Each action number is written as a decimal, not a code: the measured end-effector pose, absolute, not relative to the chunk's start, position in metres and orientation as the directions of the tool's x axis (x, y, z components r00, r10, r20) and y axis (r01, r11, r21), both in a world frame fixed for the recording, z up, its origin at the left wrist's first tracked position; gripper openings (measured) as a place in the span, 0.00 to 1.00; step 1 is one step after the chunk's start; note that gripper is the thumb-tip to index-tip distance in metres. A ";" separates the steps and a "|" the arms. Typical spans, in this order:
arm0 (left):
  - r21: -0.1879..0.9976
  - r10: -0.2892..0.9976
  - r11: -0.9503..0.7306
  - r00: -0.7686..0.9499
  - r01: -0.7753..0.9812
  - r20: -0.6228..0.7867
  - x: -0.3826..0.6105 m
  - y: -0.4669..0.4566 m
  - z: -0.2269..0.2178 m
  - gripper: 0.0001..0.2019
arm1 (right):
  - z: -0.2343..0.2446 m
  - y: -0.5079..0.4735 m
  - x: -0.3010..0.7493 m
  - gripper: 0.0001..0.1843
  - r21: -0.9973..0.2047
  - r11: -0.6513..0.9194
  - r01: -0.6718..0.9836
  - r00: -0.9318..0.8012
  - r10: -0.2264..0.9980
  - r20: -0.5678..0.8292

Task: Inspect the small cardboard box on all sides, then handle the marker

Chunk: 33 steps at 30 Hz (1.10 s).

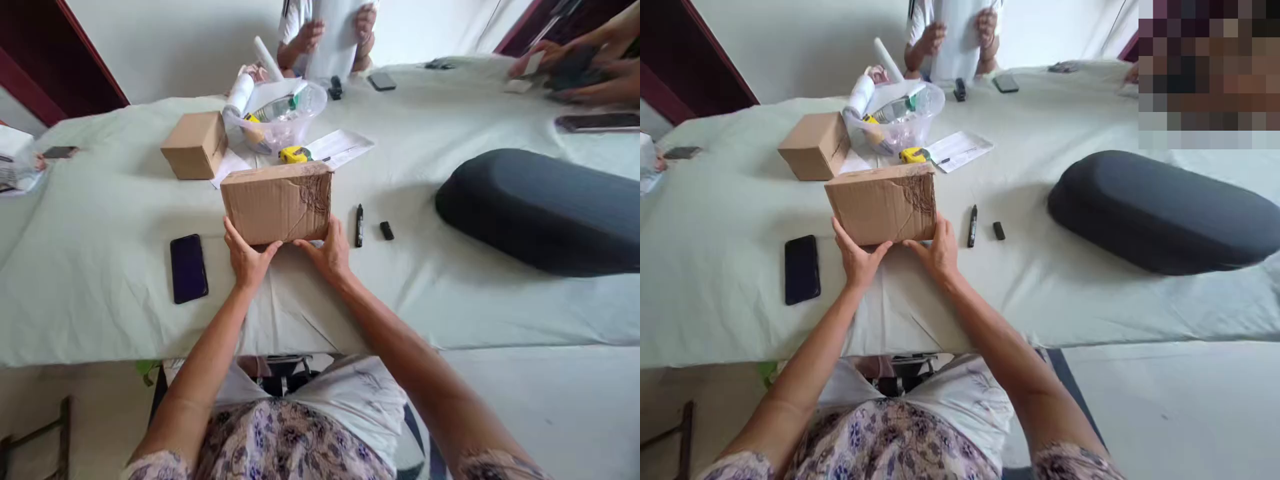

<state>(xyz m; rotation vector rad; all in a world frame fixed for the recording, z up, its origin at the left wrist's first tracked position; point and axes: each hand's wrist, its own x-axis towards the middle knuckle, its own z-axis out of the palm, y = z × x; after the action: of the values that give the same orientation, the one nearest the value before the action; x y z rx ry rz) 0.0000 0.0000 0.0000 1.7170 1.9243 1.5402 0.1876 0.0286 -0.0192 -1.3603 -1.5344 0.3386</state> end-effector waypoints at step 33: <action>0.854 0.740 -0.175 -0.507 0.490 0.443 -0.002 0.004 0.005 0.39 | -0.006 0.031 0.184 0.32 -0.851 0.248 0.463 0.294 0.862 0.412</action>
<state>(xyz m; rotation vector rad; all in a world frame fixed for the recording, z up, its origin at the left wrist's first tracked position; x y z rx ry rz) -0.0021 0.0035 0.0052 1.4302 1.8669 1.7488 0.1844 0.0311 -0.0057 -1.3857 -1.3386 0.4278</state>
